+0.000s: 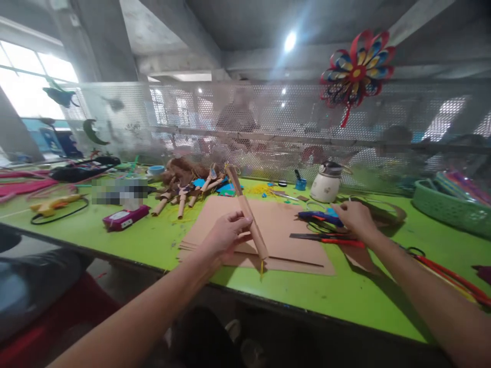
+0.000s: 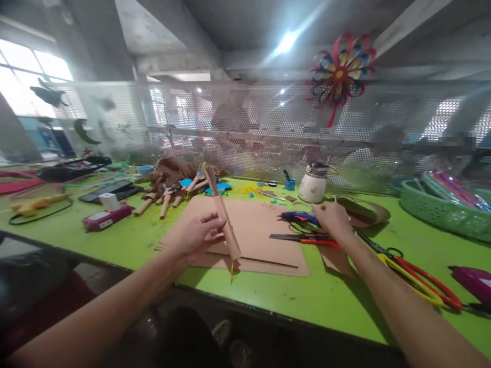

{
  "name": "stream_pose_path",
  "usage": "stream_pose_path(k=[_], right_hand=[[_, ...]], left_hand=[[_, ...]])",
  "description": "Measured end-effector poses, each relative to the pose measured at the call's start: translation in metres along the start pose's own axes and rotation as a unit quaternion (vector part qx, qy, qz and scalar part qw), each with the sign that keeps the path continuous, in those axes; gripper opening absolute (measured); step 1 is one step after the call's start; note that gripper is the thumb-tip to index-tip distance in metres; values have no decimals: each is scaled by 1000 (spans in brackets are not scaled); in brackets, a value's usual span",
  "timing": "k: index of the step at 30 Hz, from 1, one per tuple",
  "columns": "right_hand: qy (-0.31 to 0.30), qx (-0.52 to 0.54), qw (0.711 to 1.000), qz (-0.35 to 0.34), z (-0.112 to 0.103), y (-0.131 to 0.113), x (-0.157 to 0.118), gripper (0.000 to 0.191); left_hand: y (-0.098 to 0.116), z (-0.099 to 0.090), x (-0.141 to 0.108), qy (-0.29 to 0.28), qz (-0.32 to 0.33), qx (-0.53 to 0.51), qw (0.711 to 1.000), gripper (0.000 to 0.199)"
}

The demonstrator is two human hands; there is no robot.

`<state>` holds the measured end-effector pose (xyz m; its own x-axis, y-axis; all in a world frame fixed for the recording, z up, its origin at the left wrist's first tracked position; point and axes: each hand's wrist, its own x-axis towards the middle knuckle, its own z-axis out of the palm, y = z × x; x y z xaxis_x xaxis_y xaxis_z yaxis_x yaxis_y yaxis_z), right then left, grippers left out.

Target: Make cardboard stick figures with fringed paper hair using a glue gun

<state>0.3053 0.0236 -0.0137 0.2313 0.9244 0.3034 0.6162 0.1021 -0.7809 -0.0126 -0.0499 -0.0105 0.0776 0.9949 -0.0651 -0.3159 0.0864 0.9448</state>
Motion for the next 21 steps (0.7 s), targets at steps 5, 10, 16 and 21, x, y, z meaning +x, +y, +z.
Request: stream_pose_path(k=[5,10,16,21], right_hand=[[-6,-53,943,-328,30,-64,-85,10],[-35,-213,877,-429,82,-106,-146,16],[-18,-347,845,-407,101,-103,-140,16],[-40,-408,804,-431,89,-100,-115,19]], left_hand=[[-8,-2,-12,65,-1,-25,998,10],[-15,13,-13,90,13,-45,995,12],[-22,29,-8,147,21,-75,986,16],[-26,46,12,164,12,-85,983,15]])
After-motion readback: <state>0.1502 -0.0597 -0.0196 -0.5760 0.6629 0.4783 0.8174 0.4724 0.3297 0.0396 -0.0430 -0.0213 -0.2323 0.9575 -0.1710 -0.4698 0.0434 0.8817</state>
